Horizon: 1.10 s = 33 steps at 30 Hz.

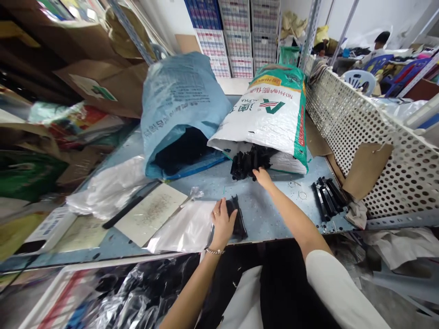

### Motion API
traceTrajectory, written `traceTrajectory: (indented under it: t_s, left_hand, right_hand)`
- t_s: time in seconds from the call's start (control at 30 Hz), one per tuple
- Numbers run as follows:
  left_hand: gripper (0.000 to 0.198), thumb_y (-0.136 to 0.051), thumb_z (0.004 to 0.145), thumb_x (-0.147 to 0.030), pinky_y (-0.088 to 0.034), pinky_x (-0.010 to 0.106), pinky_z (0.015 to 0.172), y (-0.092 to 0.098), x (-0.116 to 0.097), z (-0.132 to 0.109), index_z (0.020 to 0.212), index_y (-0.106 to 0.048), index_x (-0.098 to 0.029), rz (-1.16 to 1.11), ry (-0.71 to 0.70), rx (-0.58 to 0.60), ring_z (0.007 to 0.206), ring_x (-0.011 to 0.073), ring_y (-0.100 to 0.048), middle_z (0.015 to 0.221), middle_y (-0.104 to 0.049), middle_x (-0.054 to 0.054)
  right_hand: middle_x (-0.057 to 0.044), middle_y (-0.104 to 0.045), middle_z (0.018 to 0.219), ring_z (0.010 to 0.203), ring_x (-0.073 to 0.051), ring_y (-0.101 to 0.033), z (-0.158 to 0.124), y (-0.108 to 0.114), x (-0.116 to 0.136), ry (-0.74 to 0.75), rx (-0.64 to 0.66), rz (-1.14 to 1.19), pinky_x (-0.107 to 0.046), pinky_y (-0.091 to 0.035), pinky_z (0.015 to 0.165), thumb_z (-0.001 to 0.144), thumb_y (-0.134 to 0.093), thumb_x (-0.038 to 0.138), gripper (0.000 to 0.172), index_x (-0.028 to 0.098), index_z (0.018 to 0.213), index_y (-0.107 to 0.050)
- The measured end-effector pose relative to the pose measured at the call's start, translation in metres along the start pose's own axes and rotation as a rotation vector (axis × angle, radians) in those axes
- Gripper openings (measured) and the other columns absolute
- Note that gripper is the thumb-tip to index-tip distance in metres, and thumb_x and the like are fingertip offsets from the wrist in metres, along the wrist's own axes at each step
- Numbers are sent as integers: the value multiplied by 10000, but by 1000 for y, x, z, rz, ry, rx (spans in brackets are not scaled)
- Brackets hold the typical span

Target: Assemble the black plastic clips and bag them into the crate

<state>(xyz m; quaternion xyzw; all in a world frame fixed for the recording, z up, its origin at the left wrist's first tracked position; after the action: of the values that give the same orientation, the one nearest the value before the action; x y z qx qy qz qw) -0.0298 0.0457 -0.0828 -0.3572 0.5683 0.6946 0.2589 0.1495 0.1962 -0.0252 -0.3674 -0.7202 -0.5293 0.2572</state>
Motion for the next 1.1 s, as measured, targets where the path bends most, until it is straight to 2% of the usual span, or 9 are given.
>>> traceTrajectory:
  t_s: [0.13, 0.23, 0.3, 0.47, 0.53, 0.73, 0.97, 1.03, 1.1]
  left_hand:
    - [596, -586, 877, -552, -317, 512, 1160, 11, -30, 7, 1363, -542, -209, -461, 34, 38, 1419, 318, -381, 1452, -496, 170]
    - [648, -620, 828, -642, -503, 406, 973, 8, -64, 7, 1314, -575, -217, -1098, 264, 319, 1206, 280, -595, 1196, -661, 127]
    - [610, -729, 778, -564, -543, 344, 841, 8, -83, 5, 1255, -596, -208, -1297, 353, 443, 991, 233, -675, 987, -684, 66]
    - [440, -785, 750, -439, -461, 227, 519, 11, -100, -11, 1055, -614, -173, -1179, 370, 537, 528, 97, -587, 765, -599, -24]
    - [432, -773, 745, -482, -407, 214, 445, 7, -101, -18, 991, -598, -173, -1108, 417, 557, 480, 94, -556, 735, -602, -21]
    - [459, -791, 722, -493, -422, 210, 502, 11, -95, -7, 1007, -634, -170, -1028, 407, 360, 512, 90, -543, 661, -611, -29]
    - [581, -806, 698, -475, -396, 205, 501, 19, -90, 2, 1139, -652, -129, -1263, 626, 483, 550, 77, -523, 760, -611, -5]
    - [588, -803, 696, -491, -394, 214, 498, 16, -92, -4, 1126, -653, -120, -1261, 673, 527, 556, 85, -523, 786, -616, 10]
    - [555, -777, 722, -512, -400, 221, 516, 18, -93, -11, 1111, -652, -136, -1240, 619, 423, 575, 92, -521, 806, -619, 18]
  right_hand:
    - [-22, -595, 743, 632, -141, -562, -59, -18, -24, 65, 174, 177, -245, -433, 536, 993, -354, 556, 450, 164, 964, -574]
    - [-20, -595, 764, 592, -134, -549, -112, -28, -38, 171, 521, 439, -262, -442, 501, 904, -445, 707, 553, 177, 959, -592]
    - [-26, -599, 755, 613, -143, -557, -134, -16, -40, 210, 568, 437, -283, -457, 542, 907, -450, 710, 554, 177, 897, -600]
    - [-67, -624, 888, 869, -205, -569, -142, 43, -5, 569, -65, 15, -374, -465, 808, 995, -381, 588, 440, 202, 919, -577]
    - [-64, -599, 867, 867, -210, -543, -137, 46, 9, 654, -148, -48, -374, -452, 808, 992, -383, 589, 434, 210, 859, -547]
    - [25, -458, 643, 582, -133, -443, -129, 12, 4, 417, 229, 217, -272, -395, 572, 1012, -206, 645, 554, 217, 789, -477]
    - [-90, -658, 946, 821, -196, -548, -179, 2, -6, 1202, 59, -536, -326, -396, 690, 1027, -449, 449, 321, 187, 985, -629]
    - [-76, -658, 887, 788, -186, -553, -179, 0, -5, 1253, 113, -525, -313, -401, 669, 1028, -464, 404, 302, 188, 922, -648]
    - [-52, -632, 797, 735, -172, -544, -174, -4, -5, 1093, 224, -331, -285, -418, 626, 1000, -498, 469, 368, 181, 831, -653]
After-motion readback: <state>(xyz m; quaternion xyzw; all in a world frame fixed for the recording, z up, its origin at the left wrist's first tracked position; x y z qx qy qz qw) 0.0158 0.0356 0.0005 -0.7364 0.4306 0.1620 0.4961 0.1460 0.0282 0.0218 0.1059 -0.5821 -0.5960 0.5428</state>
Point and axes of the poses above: each hand's wrist, its own z-axis towards the middle knuckle, its own y-axis out of the back of the hand, x = y × z, the point moved 3 cm from there along z, towards the middle knuckle
